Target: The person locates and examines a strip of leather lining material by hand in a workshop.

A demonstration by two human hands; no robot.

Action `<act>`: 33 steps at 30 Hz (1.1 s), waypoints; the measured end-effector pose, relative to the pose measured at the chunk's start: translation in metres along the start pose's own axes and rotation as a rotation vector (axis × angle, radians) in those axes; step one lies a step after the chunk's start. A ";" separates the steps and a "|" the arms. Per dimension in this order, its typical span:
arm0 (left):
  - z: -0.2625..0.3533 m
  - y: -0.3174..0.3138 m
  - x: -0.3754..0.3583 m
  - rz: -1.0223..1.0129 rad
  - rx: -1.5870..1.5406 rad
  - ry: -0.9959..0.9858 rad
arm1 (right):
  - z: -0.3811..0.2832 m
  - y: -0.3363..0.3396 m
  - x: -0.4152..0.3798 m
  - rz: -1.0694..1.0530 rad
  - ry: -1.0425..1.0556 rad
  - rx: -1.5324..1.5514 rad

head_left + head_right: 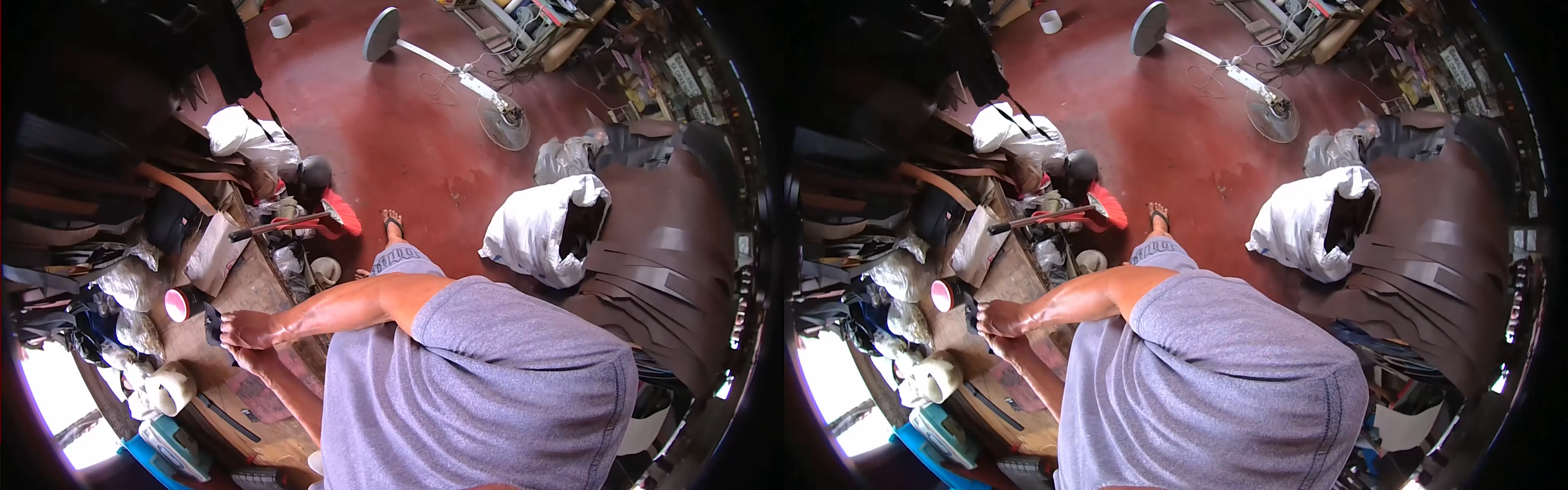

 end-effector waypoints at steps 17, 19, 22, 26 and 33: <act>0.071 0.089 0.031 0.961 1.536 -0.199 | 0.191 0.151 -0.241 -0.450 -0.634 -0.191; 0.072 0.091 0.038 0.850 1.753 -0.228 | 0.253 0.197 -0.381 -0.287 -0.962 -0.352; 0.055 0.057 0.024 0.895 2.107 -0.580 | 0.252 0.269 -0.603 -0.017 -1.617 -0.480; -0.021 -0.015 -0.010 0.765 2.303 -1.057 | 0.180 0.279 -0.807 0.088 -2.141 -0.450; -0.258 -0.073 -0.004 -0.233 1.994 -0.073 | 0.127 0.264 -0.796 0.531 -2.226 0.328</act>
Point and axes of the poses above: each hand's wrist, its own x-axis towards the middle knuckle, its own y-axis out of the back of the hand, z = x × y, the point moved 7 cm from there along x, towards the middle knuckle, and after that the axes turned 4 degrees about -x, right-handed, at the moved point
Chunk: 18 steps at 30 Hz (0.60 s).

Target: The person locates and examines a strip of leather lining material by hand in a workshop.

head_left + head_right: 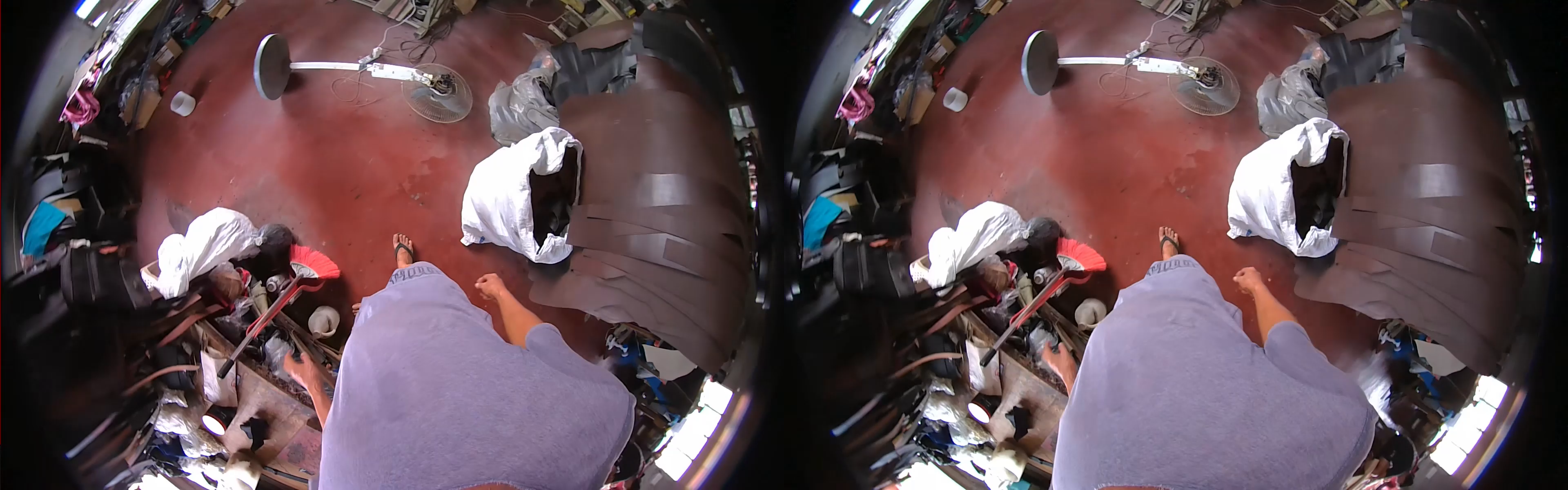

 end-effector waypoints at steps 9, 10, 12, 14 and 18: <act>0.022 -0.147 0.044 -0.701 -0.126 0.158 | -0.099 0.093 0.029 0.084 0.194 0.332; 0.040 -0.152 0.049 -0.743 -0.064 0.132 | -0.106 0.105 0.030 0.094 0.171 0.349; 0.089 -0.154 0.056 -0.781 -0.031 0.196 | -0.119 0.124 0.032 0.116 0.121 0.382; 0.127 -0.163 0.074 -0.781 -0.005 0.148 | -0.119 0.125 0.041 0.122 0.097 0.437; 0.192 -0.214 0.133 -0.881 -0.140 0.058 | -0.121 0.112 0.059 0.117 0.021 0.541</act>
Point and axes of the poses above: each hand's wrist, its own x-axis towards the middle knuckle, its own y-axis out of the back of the hand, z = x × y, the point moved 7 cm from there along x, towards the middle knuckle, and after that the axes turned 4 degrees about -x, right-handed, at the moved point
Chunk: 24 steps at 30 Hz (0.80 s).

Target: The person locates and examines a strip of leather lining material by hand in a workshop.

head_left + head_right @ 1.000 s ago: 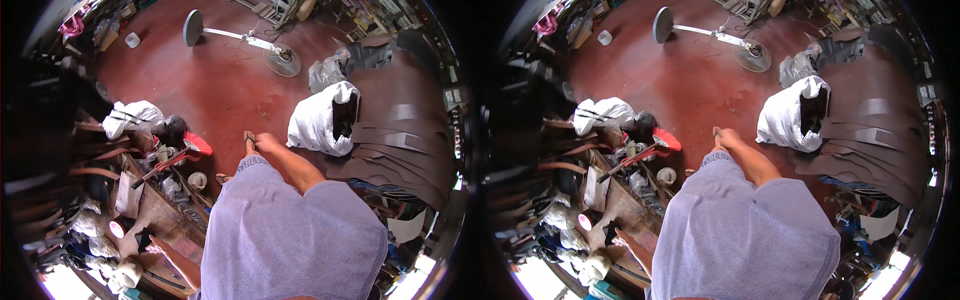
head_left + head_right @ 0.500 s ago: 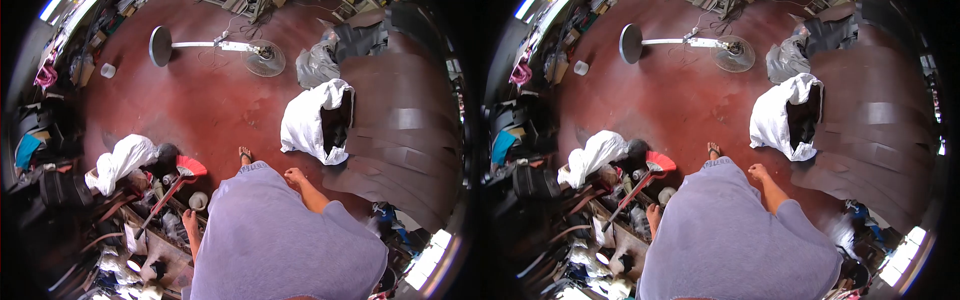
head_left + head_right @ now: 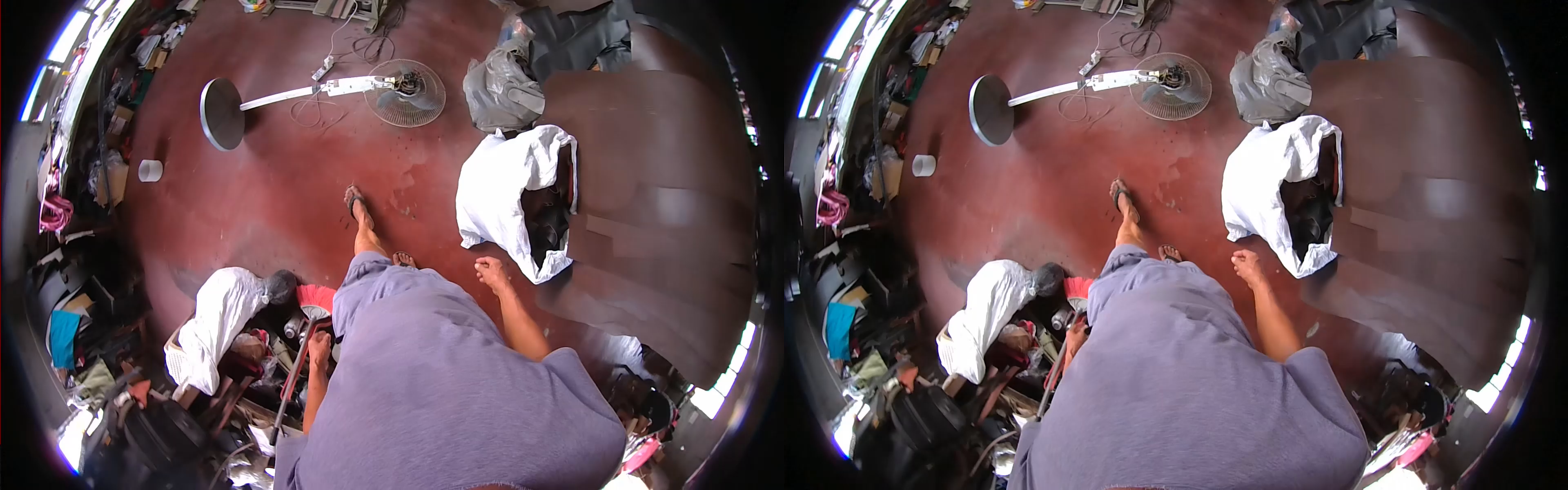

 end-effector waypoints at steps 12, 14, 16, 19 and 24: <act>0.237 0.043 0.281 -0.130 0.199 -0.196 | -0.108 0.002 0.011 0.146 -0.131 0.186; 0.281 0.045 0.309 -0.117 0.254 -0.203 | -0.143 0.005 0.021 0.174 -0.092 0.215; 0.318 0.035 0.330 -0.111 0.295 -0.204 | -0.173 0.010 0.030 0.186 -0.059 0.187; 0.355 0.015 0.346 -0.122 0.333 -0.176 | -0.207 0.017 0.046 0.189 -0.060 0.171; 0.411 -0.044 0.354 -0.189 0.417 -0.155 | -0.261 0.024 0.136 0.151 0.094 0.025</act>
Point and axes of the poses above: each hand's wrist, its own x-axis towards the middle knuckle, its own y-axis out of the back of the hand, z = x × y, the point moved 7 cm from there along x, towards the middle knuckle, and after that the axes turned 4 degrees about -x, right-handed, at the moved point
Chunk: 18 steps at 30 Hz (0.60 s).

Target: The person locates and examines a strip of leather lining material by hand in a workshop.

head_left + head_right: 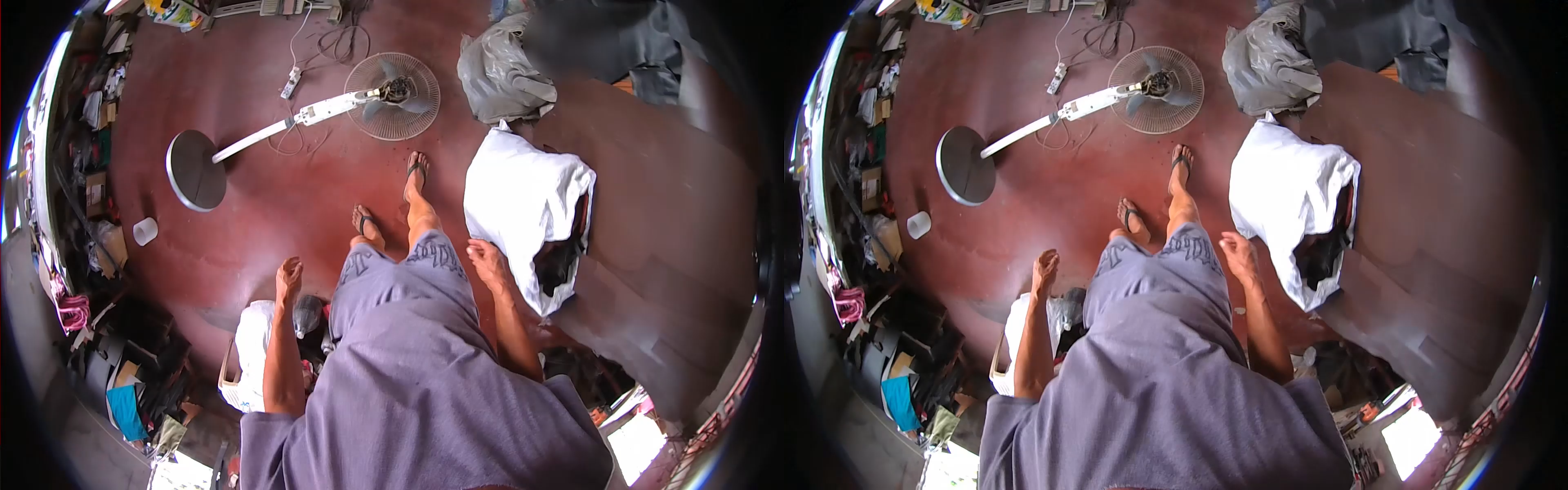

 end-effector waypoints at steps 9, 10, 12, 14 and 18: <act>0.124 -0.108 0.152 0.000 0.058 -0.282 | -0.122 -0.092 0.211 -0.206 0.440 -0.100; 0.122 -0.130 0.182 -0.067 0.078 -0.272 | -0.127 -0.109 0.234 -0.204 0.535 -0.118; 0.123 -0.174 0.240 -0.181 0.174 -0.371 | -0.122 -0.146 0.282 -0.280 0.586 -0.188; 0.134 -0.215 0.285 -0.268 0.328 -0.577 | -0.107 -0.185 0.322 -0.398 0.636 -0.259; 0.138 -0.286 0.350 -0.461 0.456 -0.804 | -0.099 -0.250 0.360 -0.747 0.779 -0.537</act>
Point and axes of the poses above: each hand's wrist, its own x-axis towards the middle knuckle, its own y-axis out of the back of the hand, z = x × y, the point moved 7 cm from there along x, towards the middle knuckle, and after that the axes turned 4 degrees about -x, right-handed, at the moved point
